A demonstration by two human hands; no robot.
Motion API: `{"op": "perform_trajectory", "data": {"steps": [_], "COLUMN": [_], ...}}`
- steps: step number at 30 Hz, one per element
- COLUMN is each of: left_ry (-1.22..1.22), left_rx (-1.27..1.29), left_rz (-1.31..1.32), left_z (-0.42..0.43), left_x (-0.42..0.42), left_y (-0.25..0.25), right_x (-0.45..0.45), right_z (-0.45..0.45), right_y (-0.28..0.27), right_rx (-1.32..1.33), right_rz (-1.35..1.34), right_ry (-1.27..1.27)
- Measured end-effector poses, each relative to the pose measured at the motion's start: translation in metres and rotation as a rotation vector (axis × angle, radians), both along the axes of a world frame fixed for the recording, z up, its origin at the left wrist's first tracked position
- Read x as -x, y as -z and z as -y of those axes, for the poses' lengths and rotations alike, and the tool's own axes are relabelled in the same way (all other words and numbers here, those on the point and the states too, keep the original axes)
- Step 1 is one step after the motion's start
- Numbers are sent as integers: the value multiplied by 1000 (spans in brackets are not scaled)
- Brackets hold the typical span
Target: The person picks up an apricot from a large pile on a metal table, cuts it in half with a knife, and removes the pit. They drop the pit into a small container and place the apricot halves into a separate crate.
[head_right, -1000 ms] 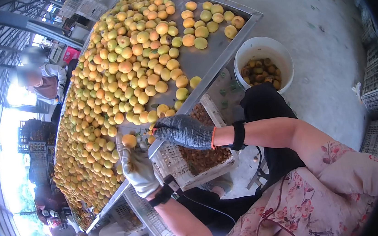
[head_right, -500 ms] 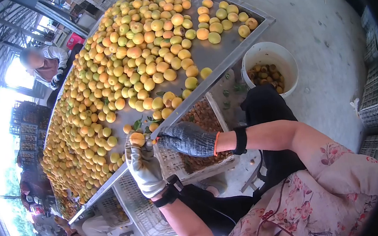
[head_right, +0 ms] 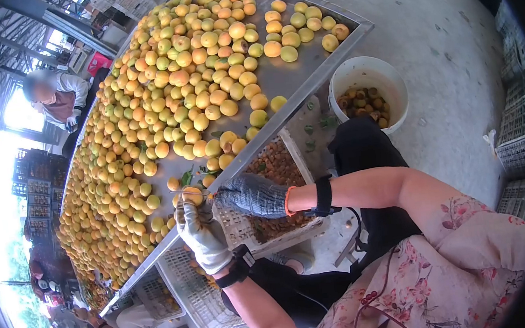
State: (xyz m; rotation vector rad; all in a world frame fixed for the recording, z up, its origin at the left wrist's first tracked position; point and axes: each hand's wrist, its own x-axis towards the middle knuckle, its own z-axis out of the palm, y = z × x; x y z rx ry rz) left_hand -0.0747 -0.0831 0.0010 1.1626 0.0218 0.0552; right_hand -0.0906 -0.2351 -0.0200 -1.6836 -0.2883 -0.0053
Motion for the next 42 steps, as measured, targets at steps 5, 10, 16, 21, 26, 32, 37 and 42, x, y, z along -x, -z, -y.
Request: {"op": "perform_trajectory", "data": {"steps": [5, 10, 16, 21, 26, 32, 37, 42], "left_ry": [8, 24, 86, 119, -40, 189, 88, 44], "left_rx": [-93, 1, 222, 397, -28, 388, 122, -39], "left_rz": [23, -37, -83, -117, -101, -83, -100, -59], "left_z": [1, 6, 15, 12, 13, 9, 4, 3], "left_x": [1, 0, -6, -5, -8, -7, -3, -5], "left_y": [2, -3, 7, 14, 15, 16, 4, -6], "right_x": [-1, 1, -7, -4, -5, -7, -8, -7], "right_z": [1, 1, -7, -9, -10, -11, -9, -4], "right_y": [5, -6, 10, 7, 5, 7, 3, 0], "right_rx": [121, -13, 117, 214, 227, 160, 123, 220], "right_rz": [50, -42, 58, 89, 57, 86, 148, 227], "right_ry": [20, 30, 51, 83, 93, 123, 115, 89]}}
